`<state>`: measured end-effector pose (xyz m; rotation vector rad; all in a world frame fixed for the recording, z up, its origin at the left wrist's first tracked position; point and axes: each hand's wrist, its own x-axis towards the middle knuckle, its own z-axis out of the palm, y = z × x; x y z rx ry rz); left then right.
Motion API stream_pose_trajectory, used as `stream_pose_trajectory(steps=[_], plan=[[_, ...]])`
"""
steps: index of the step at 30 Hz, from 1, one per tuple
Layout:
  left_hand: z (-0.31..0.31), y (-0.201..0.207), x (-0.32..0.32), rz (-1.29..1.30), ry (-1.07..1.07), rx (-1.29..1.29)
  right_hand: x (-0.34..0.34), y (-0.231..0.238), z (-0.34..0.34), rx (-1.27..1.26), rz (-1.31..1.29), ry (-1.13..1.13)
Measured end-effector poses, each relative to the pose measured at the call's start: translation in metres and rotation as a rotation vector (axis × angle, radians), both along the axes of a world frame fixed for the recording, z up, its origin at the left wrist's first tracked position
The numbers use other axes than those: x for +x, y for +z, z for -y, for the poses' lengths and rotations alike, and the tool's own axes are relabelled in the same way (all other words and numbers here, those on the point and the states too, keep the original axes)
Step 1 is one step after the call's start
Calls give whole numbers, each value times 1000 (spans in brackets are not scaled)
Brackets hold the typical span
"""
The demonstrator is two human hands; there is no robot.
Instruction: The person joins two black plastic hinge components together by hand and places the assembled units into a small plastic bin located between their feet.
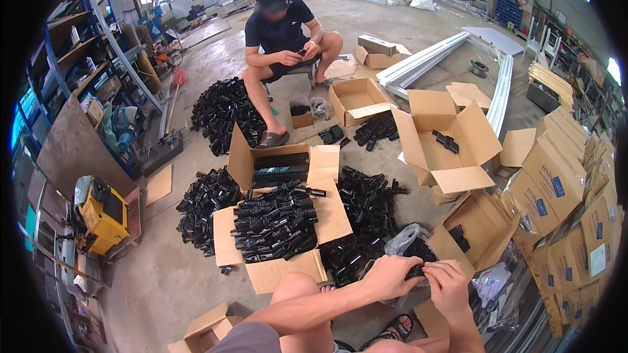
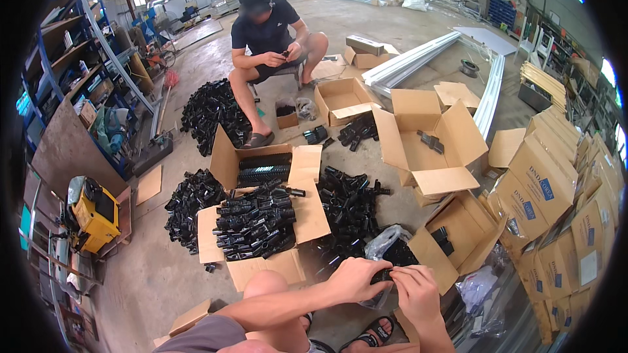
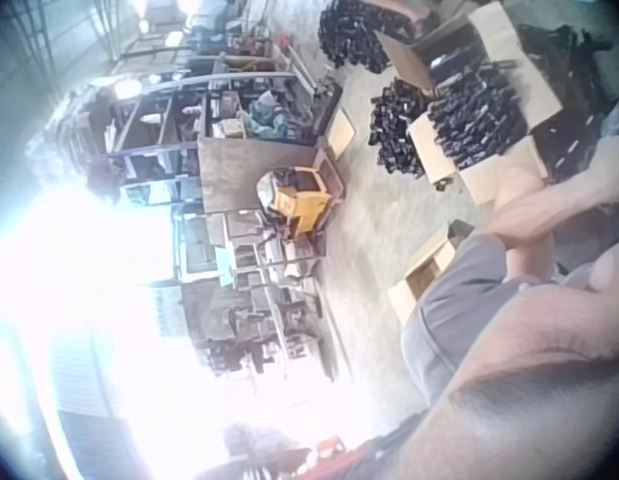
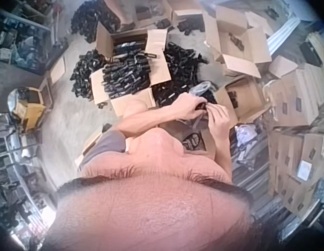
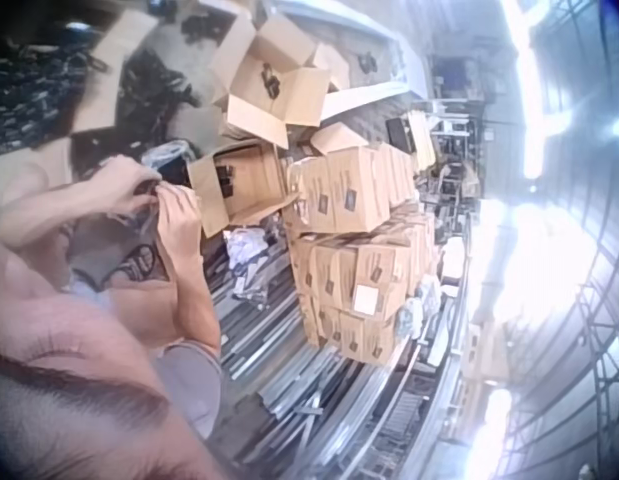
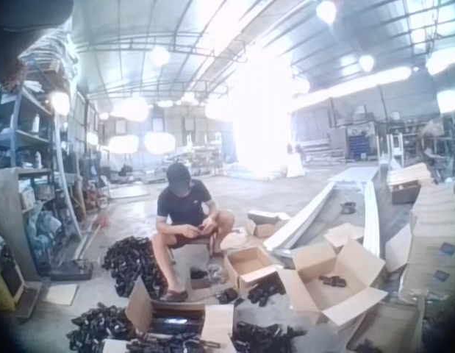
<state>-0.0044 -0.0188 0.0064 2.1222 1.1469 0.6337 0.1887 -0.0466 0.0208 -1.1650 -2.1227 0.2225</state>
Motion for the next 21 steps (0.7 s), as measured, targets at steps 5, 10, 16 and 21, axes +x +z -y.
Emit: stream_pose_trajectory(steps=[5,10,16,21], plan=[[-3,0,-2,12,14,-10,-2,3,0,24,43,-44],[-10,-3,-5,68,22,-51,1,6,-6,-1,75,-33],[-13,12,-12,259,-58,-489,11,24,2,-319,-169,96],[-10,-1,-6,421,-137,-663,19,8,4,-424,-209,43]])
